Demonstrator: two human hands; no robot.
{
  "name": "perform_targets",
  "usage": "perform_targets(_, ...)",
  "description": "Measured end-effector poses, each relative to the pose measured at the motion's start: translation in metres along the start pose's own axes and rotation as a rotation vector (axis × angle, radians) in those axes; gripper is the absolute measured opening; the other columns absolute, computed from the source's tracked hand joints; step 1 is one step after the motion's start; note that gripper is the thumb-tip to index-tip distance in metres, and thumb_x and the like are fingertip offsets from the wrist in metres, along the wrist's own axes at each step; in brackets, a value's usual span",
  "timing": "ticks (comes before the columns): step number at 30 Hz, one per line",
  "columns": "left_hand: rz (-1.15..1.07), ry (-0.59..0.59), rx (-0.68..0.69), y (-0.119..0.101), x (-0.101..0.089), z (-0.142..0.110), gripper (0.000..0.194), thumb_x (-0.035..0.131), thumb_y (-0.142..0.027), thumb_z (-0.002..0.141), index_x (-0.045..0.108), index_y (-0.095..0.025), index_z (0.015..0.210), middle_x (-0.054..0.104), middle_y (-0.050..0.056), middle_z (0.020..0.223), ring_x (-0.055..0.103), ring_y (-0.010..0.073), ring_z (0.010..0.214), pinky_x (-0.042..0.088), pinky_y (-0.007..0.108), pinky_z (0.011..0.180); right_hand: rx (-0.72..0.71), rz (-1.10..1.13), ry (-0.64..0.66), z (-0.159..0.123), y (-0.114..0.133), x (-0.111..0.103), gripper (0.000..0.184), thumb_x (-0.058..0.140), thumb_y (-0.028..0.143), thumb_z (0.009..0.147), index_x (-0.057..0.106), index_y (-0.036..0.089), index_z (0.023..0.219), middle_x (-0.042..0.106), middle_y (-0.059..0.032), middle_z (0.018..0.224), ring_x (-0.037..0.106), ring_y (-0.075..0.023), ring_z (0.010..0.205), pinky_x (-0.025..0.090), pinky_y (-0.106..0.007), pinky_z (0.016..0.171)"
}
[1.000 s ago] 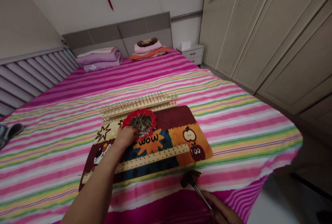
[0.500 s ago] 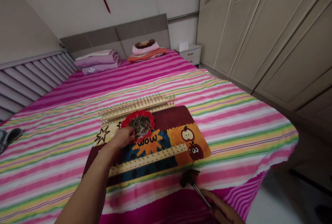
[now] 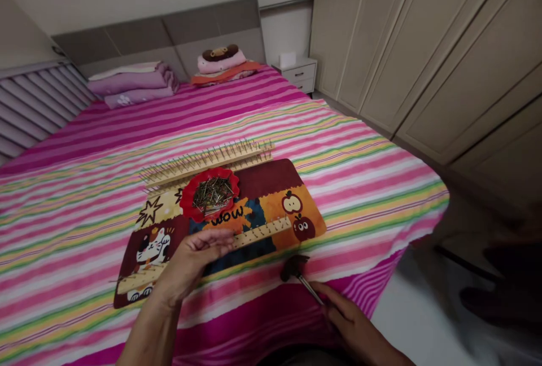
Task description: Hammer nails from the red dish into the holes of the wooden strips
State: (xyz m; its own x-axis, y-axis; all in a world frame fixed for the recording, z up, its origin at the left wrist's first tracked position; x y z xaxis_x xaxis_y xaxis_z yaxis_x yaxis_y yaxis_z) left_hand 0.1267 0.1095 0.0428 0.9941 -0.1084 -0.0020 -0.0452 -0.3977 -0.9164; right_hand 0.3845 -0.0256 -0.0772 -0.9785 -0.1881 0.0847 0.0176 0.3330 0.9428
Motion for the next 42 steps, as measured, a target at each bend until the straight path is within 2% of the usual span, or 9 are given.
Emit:
perform_targets(4,-0.053,-0.097,-0.012,0.025,0.007,-0.004,0.035,0.084,-0.033,0.046,0.074,-0.017,0.075,0.074,0.006,0.076,0.067,0.0144,0.066,0.054,0.026,0.072,0.008,-0.002,0.006,-0.001,0.003,0.002,0.044,0.051,0.037,0.084,0.058,0.024,0.126,0.065,-0.007,0.125,0.056,-0.0254,0.117,0.041,-0.04,0.1)
perform_targets(9,-0.051,-0.203,0.032,0.042,0.013,0.004,0.042,0.083,-0.041,0.044,0.074,-0.016,0.077,0.074,0.005,0.079,0.066,0.0148,0.069,0.055,0.027,0.072,0.011,-0.007,0.021,-0.001,-0.003,0.004,0.047,0.048,0.027,0.085,0.052,0.025,0.131,0.065,-0.005,0.125,0.059,-0.0226,0.113,0.043,-0.037,0.098)
perform_targets(18,0.032,-0.255,0.048,0.048,0.017,0.017,0.05,0.081,-0.05,0.039,0.072,-0.015,0.073,0.073,0.006,0.087,0.064,0.0138,0.067,0.055,0.03,0.074,0.03,0.007,-0.016,-0.003,-0.008,0.001,0.046,0.048,0.023,0.083,0.055,0.019,0.128,0.068,-0.0064,0.118,0.061,-0.0221,0.108,0.045,-0.036,0.095)
perform_targets(24,0.093,-0.245,0.043,0.05,0.019,0.021,0.052,0.078,-0.052,0.042,0.071,-0.014,0.077,0.071,0.005,0.074,0.063,0.0145,0.066,0.053,0.028,0.065,0.056,0.045,-0.01,-0.003,-0.01,0.002,0.045,0.048,0.024,0.084,0.054,0.021,0.129,0.07,-0.0044,0.111,0.064,-0.0223,0.103,0.047,-0.038,0.092)
perform_targets(31,0.206,-0.297,0.058,0.06,0.023,0.024,0.036,0.068,-0.047,0.058,0.07,-0.017,0.08,0.068,0.001,0.069,0.061,0.0141,0.063,0.048,0.023,0.053,0.011,-0.004,-0.008,-0.01,-0.003,0.002,0.044,0.05,0.03,0.086,0.055,0.022,0.129,0.068,-0.0053,0.115,0.061,-0.0227,0.107,0.046,-0.036,0.095)
perform_targets(34,0.312,-0.329,0.114,0.064,0.022,0.024,0.031,0.063,-0.045,0.066,0.07,-0.02,0.082,0.069,0.001,0.077,0.06,0.0137,0.062,0.048,0.024,0.055,-0.007,-0.085,-0.016,-0.02,0.011,0.004,0.044,0.048,0.034,0.088,0.054,0.024,0.13,0.071,-0.0042,0.105,0.064,-0.0231,0.1,0.05,-0.035,0.089)
perform_targets(37,0.446,-0.383,0.227,0.059,0.022,0.022,0.025,0.059,-0.044,0.071,0.07,-0.023,0.081,0.07,0.0,0.085,0.061,0.0152,0.068,0.049,0.026,0.064,-0.07,-0.18,0.001,-0.025,0.043,0.011,0.046,0.042,0.037,0.092,0.047,0.025,0.136,0.072,-0.0035,0.098,0.067,-0.0205,0.085,0.054,-0.032,0.079)
perform_targets(39,0.537,-0.416,0.317,0.052,0.024,0.018,0.021,0.057,-0.041,0.074,0.069,-0.024,0.078,0.07,0.0,0.084,0.062,0.0165,0.075,0.048,0.026,0.071,-0.161,-0.268,0.007,-0.022,0.074,0.018,0.046,0.039,0.034,0.094,0.042,0.025,0.139,0.071,-0.0046,0.105,0.067,-0.0199,0.091,0.052,-0.032,0.084)
perform_targets(42,0.639,-0.406,0.431,0.042,0.032,0.013,0.019,0.053,-0.035,0.078,0.068,-0.023,0.077,0.069,0.001,0.081,0.062,0.0167,0.079,0.046,0.026,0.077,-0.302,-0.407,-0.004,-0.009,0.116,0.03,0.045,0.038,0.027,0.095,0.039,0.026,0.14,0.063,-0.0063,0.125,0.059,-0.0207,0.113,0.045,-0.035,0.098)
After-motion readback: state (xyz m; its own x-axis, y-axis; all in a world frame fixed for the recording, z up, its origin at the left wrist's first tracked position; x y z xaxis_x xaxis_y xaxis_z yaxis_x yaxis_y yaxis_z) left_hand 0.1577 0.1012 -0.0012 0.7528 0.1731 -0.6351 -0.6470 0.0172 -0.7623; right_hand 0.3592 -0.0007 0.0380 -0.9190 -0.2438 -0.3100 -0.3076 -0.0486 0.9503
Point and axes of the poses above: each hand's wrist, its own z-axis towards the middle knuckle, its own x-axis out of the palm, y = z × x, the point moved 8 cm from there along z, towards the middle knuckle
